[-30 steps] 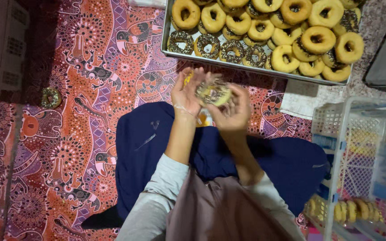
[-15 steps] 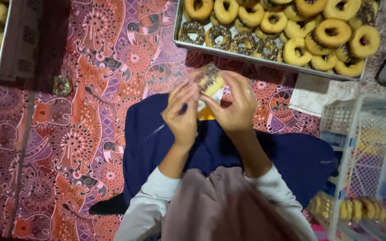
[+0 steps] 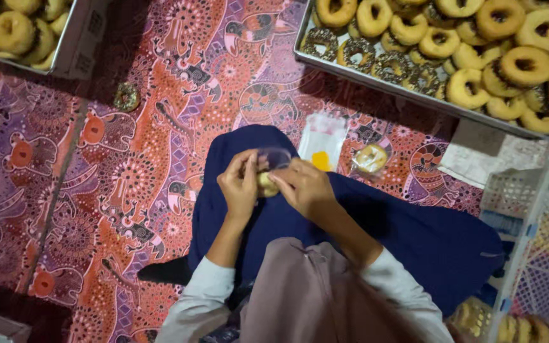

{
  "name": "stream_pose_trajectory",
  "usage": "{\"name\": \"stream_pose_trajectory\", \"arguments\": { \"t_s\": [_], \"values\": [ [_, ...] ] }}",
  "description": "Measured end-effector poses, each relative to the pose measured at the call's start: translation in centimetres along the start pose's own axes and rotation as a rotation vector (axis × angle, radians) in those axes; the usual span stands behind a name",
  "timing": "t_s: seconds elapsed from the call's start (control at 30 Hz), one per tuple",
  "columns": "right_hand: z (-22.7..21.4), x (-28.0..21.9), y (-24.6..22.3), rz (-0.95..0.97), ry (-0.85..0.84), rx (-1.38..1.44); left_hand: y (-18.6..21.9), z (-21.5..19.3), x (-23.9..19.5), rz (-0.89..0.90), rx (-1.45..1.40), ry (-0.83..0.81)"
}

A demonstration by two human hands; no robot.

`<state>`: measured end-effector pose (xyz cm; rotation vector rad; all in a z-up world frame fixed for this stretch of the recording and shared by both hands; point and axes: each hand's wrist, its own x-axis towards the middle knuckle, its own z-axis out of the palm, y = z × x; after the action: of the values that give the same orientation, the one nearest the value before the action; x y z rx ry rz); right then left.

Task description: The person sits on the floor and repeatedly picks donuts from a metal tray, places them into small clear plastic bags, and sets the packaged donuts into a nearby crate.

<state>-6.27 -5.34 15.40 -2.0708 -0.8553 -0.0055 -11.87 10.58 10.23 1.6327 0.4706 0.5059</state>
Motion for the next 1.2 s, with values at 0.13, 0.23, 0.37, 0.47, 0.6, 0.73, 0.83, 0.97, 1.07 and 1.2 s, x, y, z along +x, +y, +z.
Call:
{"name": "stream_pose_trajectory", "arguments": {
  "t_s": [0.13,0.23,0.37,0.47,0.6,0.73,0.83,0.97,1.07,1.2],
  "values": [
    [1.3,1.2,0.6,-0.222,0.085,-0.039,-1.5,0.1,0.1,-0.041,-0.063,-0.023],
    [1.9,1.7,1.5,-0.301,0.065,0.075,-1.0,-0.3,-0.2,0.078,0.198,-0.084],
    [2.0,2.6,3.0,-0.064,-0.015,0.066,0.6,-1.0,-0.3,0.191,0.286,-0.225],
    [0.5,3.1,5.0,0.381,-0.057,0.048,2.0,-0.1,-1.1,0.124,0.166,-0.073],
    [1.5,-0.1,6.5,0.616,-0.227,0.524,2.5,1.0,-1.9,0.198,0.069,0.096],
    [8.5,-6.9,7.2,0.616,-0.085,1.184,-0.9,-0.1,-2.6,-0.105,-0.104,0.099],
    [10.5,-6.5,8.4,0.686,-0.179,1.182,-3.1,-1.4,-0.4,-0.43,-0.328,0.139],
    [8.9,-3.9,7.7,0.537,-0.023,1.035,-3.9,-2.2,0.0,-0.403,-0.223,-0.031],
    [7.5,-2.5,6.5,0.271,0.199,0.446,-3.2,-2.1,-0.4,-0.057,-0.019,0.016],
    [8.6,-3.3,5.9,0.239,0.381,0.482,-2.3,-1.8,-1.3,0.119,0.198,0.152]
  ]
}}
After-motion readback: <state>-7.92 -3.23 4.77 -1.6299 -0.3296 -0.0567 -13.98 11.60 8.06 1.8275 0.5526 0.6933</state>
